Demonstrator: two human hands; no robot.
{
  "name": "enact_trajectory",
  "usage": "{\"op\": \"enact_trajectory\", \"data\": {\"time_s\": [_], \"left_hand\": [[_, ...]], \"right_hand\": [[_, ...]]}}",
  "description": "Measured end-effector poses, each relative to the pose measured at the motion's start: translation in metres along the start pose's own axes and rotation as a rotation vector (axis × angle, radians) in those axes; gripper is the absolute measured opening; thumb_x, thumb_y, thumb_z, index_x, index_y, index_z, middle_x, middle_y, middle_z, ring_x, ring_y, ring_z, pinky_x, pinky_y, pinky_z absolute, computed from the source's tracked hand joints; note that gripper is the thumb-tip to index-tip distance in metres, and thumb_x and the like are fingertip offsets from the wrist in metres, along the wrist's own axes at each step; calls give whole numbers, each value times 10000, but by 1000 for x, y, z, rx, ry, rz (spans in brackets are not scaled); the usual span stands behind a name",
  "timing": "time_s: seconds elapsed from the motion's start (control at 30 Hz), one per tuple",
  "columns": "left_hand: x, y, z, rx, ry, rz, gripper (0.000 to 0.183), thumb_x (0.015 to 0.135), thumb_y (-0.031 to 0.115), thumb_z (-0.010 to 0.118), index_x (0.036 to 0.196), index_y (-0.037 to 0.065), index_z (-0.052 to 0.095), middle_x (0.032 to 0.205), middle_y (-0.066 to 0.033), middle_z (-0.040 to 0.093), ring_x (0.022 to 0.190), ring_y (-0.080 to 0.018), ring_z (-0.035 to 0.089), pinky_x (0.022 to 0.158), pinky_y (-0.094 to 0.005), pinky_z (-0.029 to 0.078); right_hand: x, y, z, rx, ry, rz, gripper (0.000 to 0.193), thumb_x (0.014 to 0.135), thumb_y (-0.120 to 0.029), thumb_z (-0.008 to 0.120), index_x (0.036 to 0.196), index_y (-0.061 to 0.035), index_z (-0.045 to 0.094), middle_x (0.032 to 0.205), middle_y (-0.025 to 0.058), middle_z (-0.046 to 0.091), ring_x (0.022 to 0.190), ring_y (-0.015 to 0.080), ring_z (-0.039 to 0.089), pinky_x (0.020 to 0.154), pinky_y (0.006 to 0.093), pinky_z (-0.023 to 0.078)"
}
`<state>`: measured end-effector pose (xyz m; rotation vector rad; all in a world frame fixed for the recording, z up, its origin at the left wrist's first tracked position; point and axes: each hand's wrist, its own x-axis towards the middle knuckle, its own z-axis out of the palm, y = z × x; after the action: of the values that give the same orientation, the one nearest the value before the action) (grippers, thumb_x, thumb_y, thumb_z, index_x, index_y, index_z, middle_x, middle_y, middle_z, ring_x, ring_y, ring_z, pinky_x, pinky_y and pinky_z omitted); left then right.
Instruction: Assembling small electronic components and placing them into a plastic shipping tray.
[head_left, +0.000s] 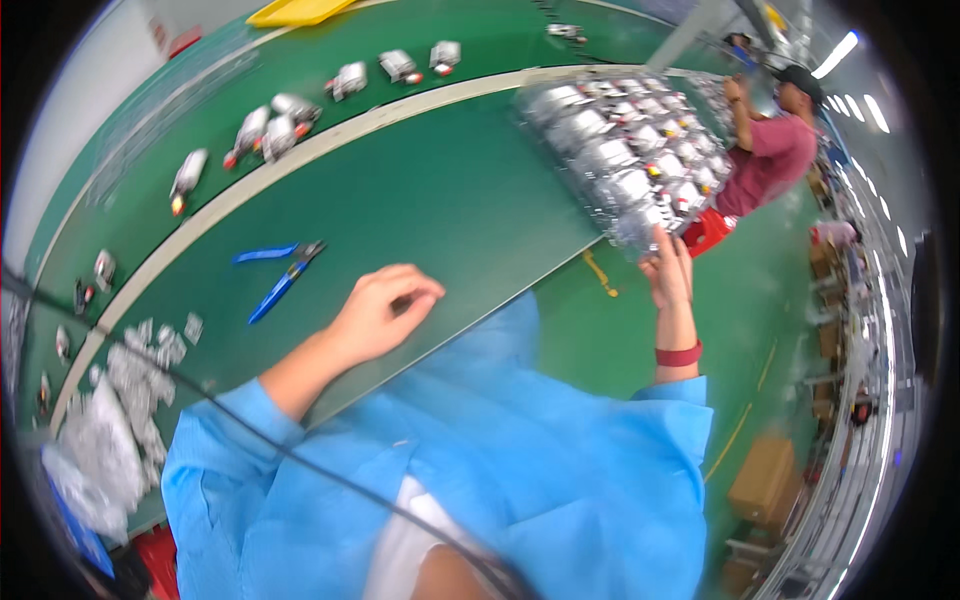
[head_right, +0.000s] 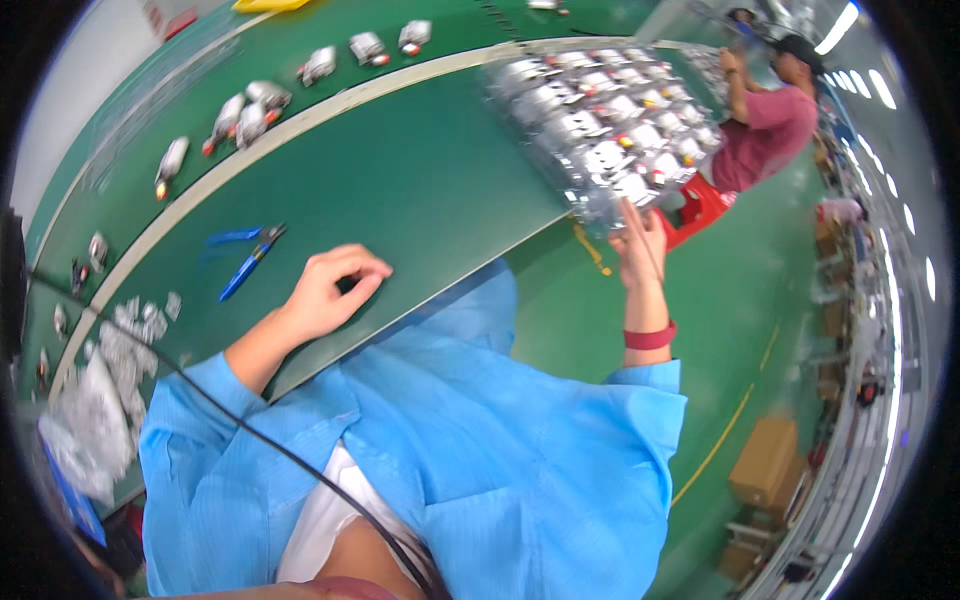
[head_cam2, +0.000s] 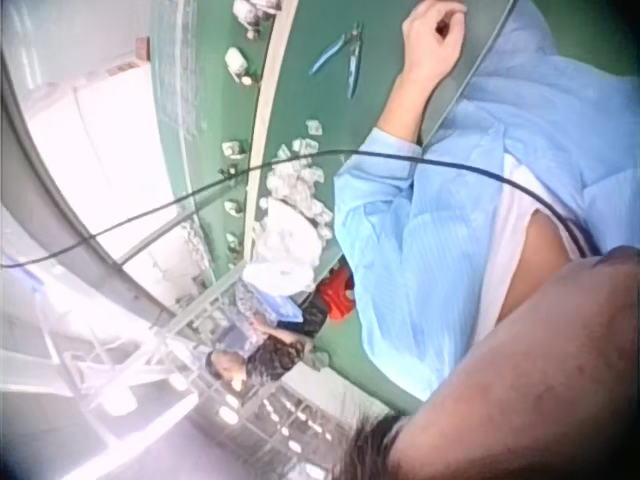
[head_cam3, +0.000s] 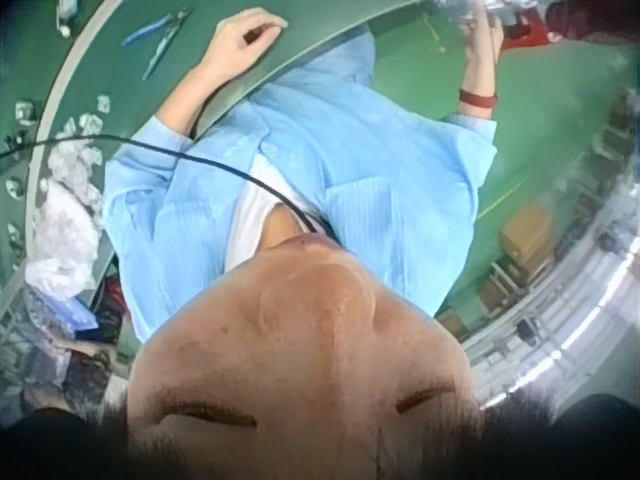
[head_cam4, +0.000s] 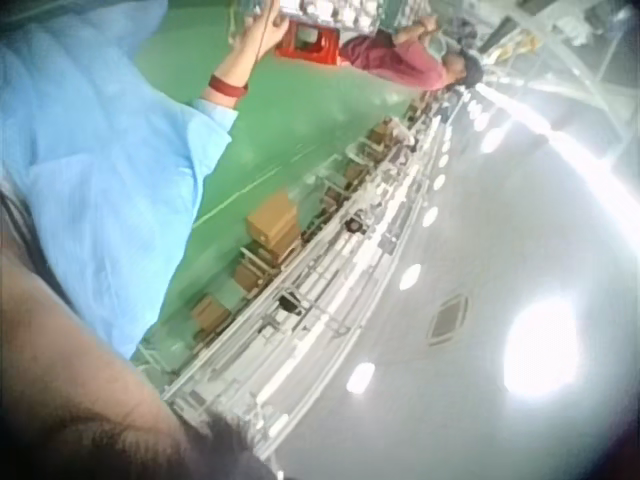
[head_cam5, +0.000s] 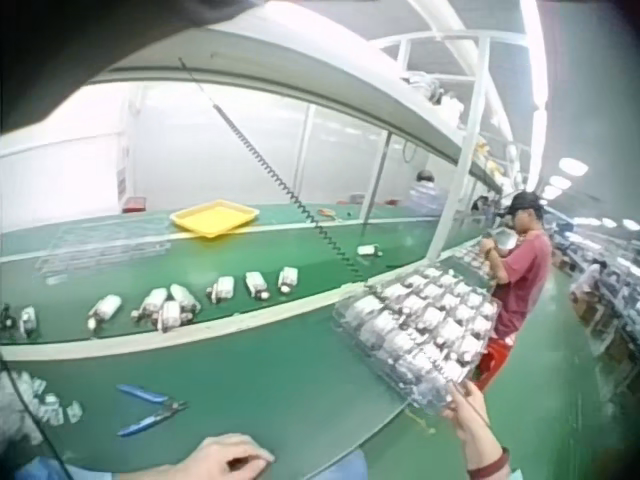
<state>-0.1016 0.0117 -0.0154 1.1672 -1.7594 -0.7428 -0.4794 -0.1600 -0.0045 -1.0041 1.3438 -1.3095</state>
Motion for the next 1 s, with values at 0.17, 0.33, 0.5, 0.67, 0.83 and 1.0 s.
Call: {"op": "enact_trajectory", "data": {"time_s": [0.17,0.33,0.5,0.67,0.83,1.0], "left_hand": [[-8,12,-19,426,-4,146,166,775,74,631,940,61,625,920,-79,589,882,-245,573,761,-358,461],[-31,-4,-74,944,429,101,288,714,120,679,991,72,616,1007,-87,574,1013,-275,535,864,-385,423],[-64,-47,-106,977,341,24,306,680,144,678,974,72,628,985,-92,618,929,-281,591,798,-418,467],[-74,-75,-110,1160,643,57,176,705,283,650,809,144,619,825,-33,569,834,-222,547,774,-408,392],[-75,-52,-107,1352,709,141,169,659,201,613,802,111,622,832,-44,554,895,-236,511,923,-475,322],[-18,-31,-43,833,459,287,145,645,170,605,752,90,660,910,-80,583,973,-278,522,891,-491,359]], "right_hand": [[-2,0,-11,-8,-21,15,529,832,-305,688,1199,-14,442,973,64,563,631,124,542,547,231,457],[5,9,-13,-112,-62,128,692,855,-510,580,1388,-161,312,1410,70,322,1194,287,413,861,457,430],[53,23,-57,-39,-123,11,751,891,-558,474,1452,-131,214,1495,93,232,1343,314,274,1061,451,279],[166,28,-5,33,-775,-232,631,932,-412,451,1376,19,327,1395,227,357,1267,322,394,1068,444,323],[199,25,145,66,-938,-250,628,937,-403,444,1389,9,302,1396,218,355,1262,321,397,1058,432,337],[197,34,202,81,-934,-244,626,941,-394,437,1402,-1,277,1396,210,353,1256,319,400,1049,420,351]]}}
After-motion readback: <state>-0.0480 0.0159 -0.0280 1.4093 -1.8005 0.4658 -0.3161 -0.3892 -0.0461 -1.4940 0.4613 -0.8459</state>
